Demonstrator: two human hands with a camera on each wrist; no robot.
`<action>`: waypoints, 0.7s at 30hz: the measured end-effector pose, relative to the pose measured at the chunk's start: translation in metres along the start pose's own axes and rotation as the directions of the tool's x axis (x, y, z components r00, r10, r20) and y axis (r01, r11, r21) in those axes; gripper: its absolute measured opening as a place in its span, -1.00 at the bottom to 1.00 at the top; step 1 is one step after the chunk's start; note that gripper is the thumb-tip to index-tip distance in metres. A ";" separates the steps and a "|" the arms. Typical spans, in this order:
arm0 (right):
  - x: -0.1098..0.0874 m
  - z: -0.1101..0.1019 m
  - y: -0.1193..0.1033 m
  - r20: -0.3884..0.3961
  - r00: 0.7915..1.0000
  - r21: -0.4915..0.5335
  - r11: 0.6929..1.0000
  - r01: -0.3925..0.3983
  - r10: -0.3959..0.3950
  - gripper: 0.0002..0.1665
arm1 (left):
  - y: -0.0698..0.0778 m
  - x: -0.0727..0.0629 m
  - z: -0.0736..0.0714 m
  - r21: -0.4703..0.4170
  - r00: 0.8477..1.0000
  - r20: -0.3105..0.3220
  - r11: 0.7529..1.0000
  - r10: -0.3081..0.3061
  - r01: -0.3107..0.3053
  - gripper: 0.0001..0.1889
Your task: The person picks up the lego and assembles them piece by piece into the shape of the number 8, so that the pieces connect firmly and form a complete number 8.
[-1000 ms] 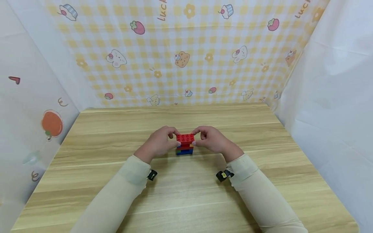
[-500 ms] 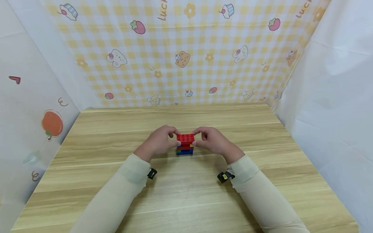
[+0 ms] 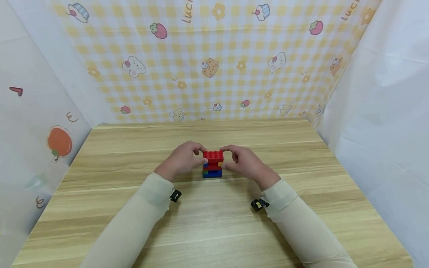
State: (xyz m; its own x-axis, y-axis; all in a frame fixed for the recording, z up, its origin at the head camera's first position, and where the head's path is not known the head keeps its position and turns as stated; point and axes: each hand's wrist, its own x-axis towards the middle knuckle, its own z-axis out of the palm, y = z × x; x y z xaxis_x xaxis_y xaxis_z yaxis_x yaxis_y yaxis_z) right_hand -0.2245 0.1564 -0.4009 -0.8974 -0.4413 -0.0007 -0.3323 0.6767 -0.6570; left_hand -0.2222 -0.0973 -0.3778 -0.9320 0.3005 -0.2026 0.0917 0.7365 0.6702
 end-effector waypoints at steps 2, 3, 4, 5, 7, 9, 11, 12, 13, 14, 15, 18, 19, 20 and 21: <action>-0.001 0.001 0.000 -0.015 1.000 -0.028 0.999 0.025 -0.026 -0.28 | 0.000 0.001 -0.001 -0.007 1.000 0.006 1.000 -0.004 0.004 -0.66; -0.001 0.001 0.000 -0.023 0.999 -0.041 0.998 0.042 -0.043 -0.25 | 0.000 0.002 -0.001 -0.014 1.000 0.009 1.000 -0.009 0.009 -0.65; -0.001 0.001 -0.001 -0.031 0.998 -0.054 0.997 0.057 -0.058 -0.22 | 0.000 0.002 -0.002 -0.021 1.000 0.013 1.000 -0.014 0.014 -0.66; -0.002 0.001 -0.002 -0.036 0.997 -0.066 0.995 0.071 -0.073 -0.21 | 0.000 0.003 -0.002 -0.026 1.000 0.016 1.000 -0.017 0.017 -0.65; -0.003 0.001 -0.003 -0.043 0.994 -0.084 0.992 0.098 -0.101 -0.20 | -0.001 0.004 -0.003 -0.040 1.000 0.022 0.999 -0.021 0.021 -0.65; -0.003 0.001 -0.003 -0.044 0.992 -0.106 0.988 0.112 -0.117 -0.22 | -0.002 0.006 -0.004 -0.050 0.999 0.027 0.998 -0.023 0.024 -0.64; -0.004 0.001 -0.003 -0.037 0.992 -0.128 0.985 0.115 -0.120 -0.24 | -0.004 0.008 -0.004 -0.050 1.000 0.027 0.999 -0.016 0.018 -0.62; -0.004 0.001 -0.002 -0.033 0.992 -0.142 0.983 0.116 -0.121 -0.25 | -0.005 0.009 -0.004 -0.053 1.000 0.026 0.998 -0.015 0.016 -0.61; -0.004 0.002 -0.001 -0.030 0.992 -0.157 0.981 0.115 -0.121 -0.26 | -0.006 0.010 -0.004 -0.057 1.000 0.026 0.998 -0.010 0.012 -0.61; -0.004 0.002 -0.001 -0.024 0.992 -0.170 0.979 0.115 -0.120 -0.26 | -0.007 0.011 -0.004 -0.062 1.000 0.026 0.998 -0.006 0.008 -0.60; -0.003 0.003 -0.001 -0.020 0.993 -0.183 0.976 0.115 -0.120 -0.26 | -0.008 0.012 -0.004 -0.069 1.000 0.027 0.998 -0.001 0.003 -0.59; -0.002 0.004 0.000 -0.010 0.993 -0.215 0.970 0.113 -0.118 -0.25 | -0.011 0.014 -0.004 -0.105 0.999 0.033 0.994 0.009 -0.006 -0.59; -0.002 0.004 0.000 -0.007 0.993 -0.224 0.968 0.110 -0.115 -0.24 | -0.011 0.015 -0.003 -0.115 0.999 0.034 0.993 0.014 -0.010 -0.59; -0.001 0.005 -0.001 -0.005 0.994 -0.230 0.967 0.109 -0.113 -0.23 | -0.012 0.016 -0.003 -0.123 0.999 0.034 0.992 0.016 -0.012 -0.59; -0.001 0.005 -0.001 -0.001 0.994 -0.238 0.966 0.105 -0.109 -0.22 | -0.012 0.016 -0.003 -0.131 0.999 0.034 0.991 0.017 -0.012 -0.59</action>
State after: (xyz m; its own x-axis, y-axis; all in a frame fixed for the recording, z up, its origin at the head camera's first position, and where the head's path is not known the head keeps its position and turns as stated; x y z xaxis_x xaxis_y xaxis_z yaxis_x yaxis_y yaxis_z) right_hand -0.2219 0.1530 -0.4039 -0.8562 -0.5117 0.0717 -0.4845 0.7469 -0.4553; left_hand -0.2388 -0.1033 -0.3871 -0.9180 0.3329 -0.2154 0.0563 0.6471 0.7603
